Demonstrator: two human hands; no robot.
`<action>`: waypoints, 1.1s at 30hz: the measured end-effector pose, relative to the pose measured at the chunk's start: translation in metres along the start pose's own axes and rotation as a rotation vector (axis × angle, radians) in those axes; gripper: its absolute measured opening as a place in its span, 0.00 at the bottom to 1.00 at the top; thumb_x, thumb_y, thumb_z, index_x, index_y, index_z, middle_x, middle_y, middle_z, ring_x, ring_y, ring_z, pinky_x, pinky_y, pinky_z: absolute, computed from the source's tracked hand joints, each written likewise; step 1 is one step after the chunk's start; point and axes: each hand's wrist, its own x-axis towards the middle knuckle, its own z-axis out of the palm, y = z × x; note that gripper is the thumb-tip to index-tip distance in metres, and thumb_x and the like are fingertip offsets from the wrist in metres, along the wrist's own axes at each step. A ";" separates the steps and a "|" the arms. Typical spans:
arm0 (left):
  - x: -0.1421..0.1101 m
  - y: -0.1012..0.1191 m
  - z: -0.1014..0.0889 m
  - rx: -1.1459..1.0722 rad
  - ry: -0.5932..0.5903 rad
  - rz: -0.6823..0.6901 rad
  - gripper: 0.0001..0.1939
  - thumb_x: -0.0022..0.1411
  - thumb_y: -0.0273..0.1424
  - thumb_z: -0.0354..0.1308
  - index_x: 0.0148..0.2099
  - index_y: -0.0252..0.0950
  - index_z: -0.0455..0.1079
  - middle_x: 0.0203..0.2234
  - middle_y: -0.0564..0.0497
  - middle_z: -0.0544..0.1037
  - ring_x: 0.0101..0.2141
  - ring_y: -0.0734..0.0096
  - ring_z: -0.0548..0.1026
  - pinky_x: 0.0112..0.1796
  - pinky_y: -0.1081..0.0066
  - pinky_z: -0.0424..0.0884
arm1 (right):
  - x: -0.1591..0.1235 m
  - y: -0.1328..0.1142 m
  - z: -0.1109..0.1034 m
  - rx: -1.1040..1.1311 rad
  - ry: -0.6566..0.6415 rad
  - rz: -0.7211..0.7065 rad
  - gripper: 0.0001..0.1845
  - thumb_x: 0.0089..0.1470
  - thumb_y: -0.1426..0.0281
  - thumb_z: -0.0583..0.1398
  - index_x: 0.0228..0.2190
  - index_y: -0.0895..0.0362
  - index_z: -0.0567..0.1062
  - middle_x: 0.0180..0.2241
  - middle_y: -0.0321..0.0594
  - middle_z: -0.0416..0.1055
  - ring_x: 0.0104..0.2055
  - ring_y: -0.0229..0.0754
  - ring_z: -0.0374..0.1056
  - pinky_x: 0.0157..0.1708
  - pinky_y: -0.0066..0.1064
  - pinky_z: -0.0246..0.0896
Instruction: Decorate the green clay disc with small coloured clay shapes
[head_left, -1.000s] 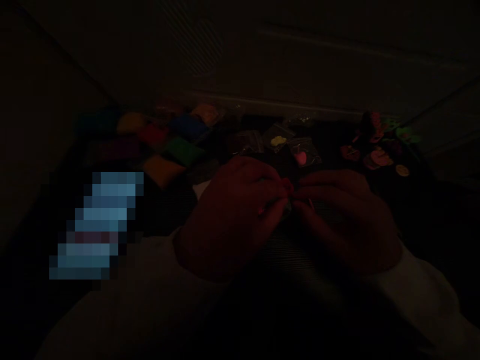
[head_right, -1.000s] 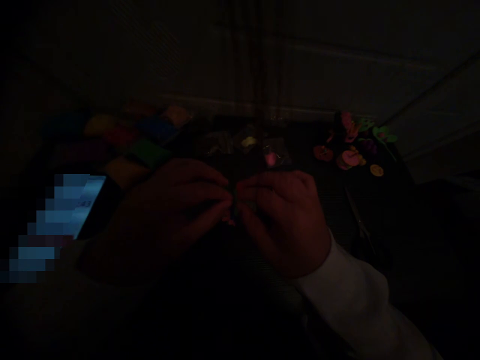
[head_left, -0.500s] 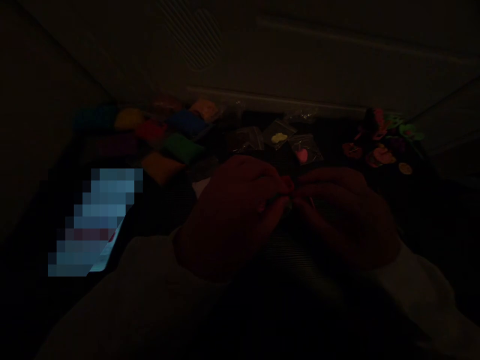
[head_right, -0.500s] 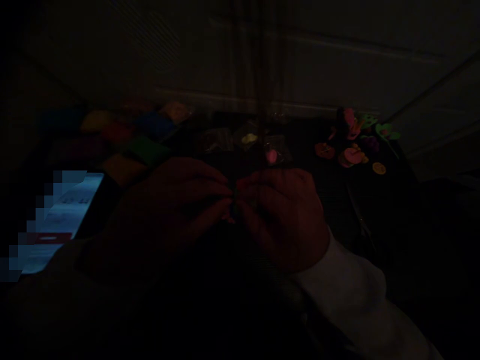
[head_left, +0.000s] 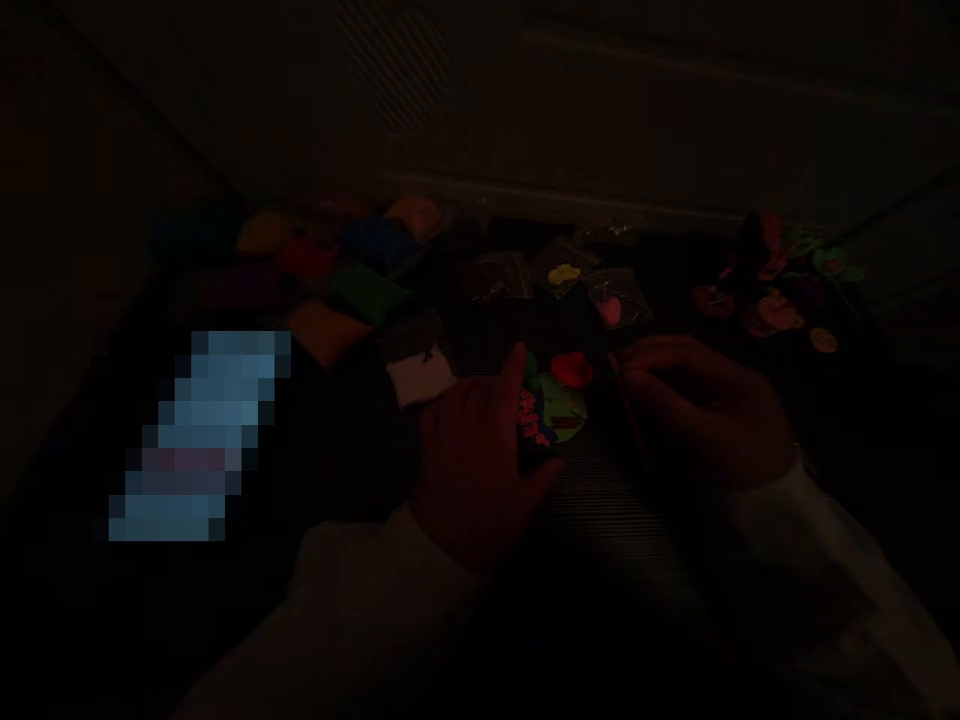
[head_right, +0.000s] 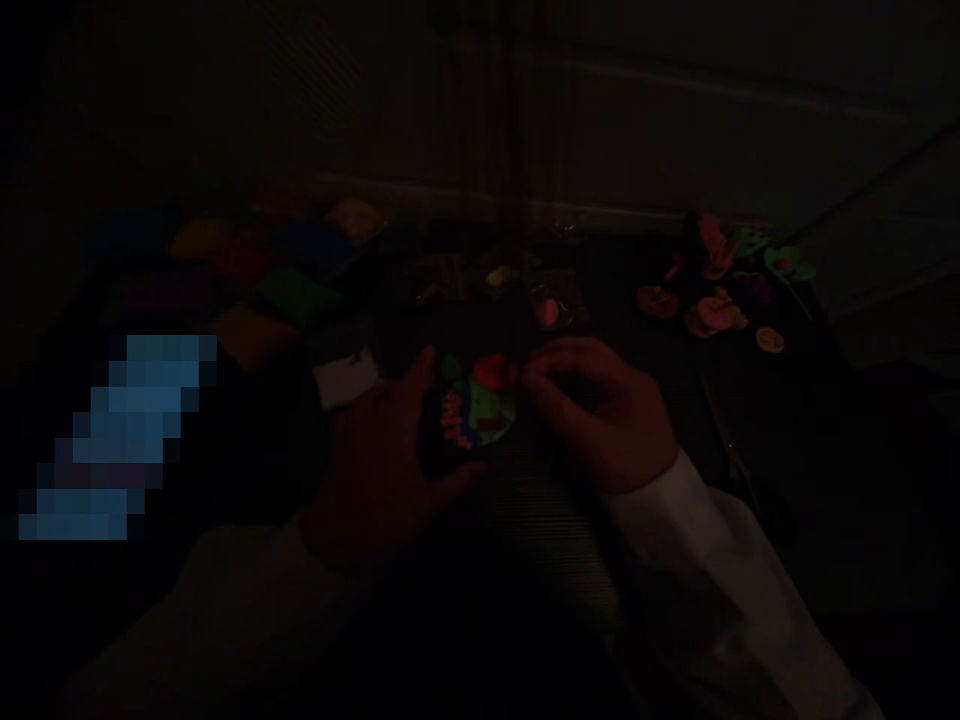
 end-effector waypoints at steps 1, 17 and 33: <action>0.000 0.001 0.001 -0.006 0.012 -0.006 0.46 0.45 0.41 0.58 0.60 0.36 0.36 0.46 0.44 0.64 0.47 0.54 0.60 0.46 0.54 0.54 | 0.000 0.001 0.000 0.026 0.003 0.013 0.03 0.44 0.71 0.59 0.27 0.55 0.72 0.34 0.36 0.70 0.38 0.38 0.67 0.41 0.34 0.62; 0.002 0.004 0.010 -0.196 0.150 0.004 0.44 0.47 0.30 0.56 0.60 0.37 0.33 0.42 0.47 0.66 0.44 0.63 0.62 0.47 0.60 0.57 | -0.002 0.010 -0.004 0.120 0.079 0.036 0.02 0.44 0.72 0.60 0.26 0.54 0.72 0.32 0.35 0.70 0.36 0.38 0.67 0.37 0.33 0.64; 0.006 0.008 -0.002 -0.334 0.199 -0.039 0.33 0.49 0.33 0.56 0.56 0.35 0.49 0.47 0.44 0.62 0.46 0.64 0.63 0.45 0.61 0.63 | -0.003 0.010 -0.001 0.183 0.060 0.080 0.02 0.44 0.71 0.60 0.26 0.55 0.72 0.32 0.35 0.70 0.37 0.36 0.66 0.38 0.31 0.62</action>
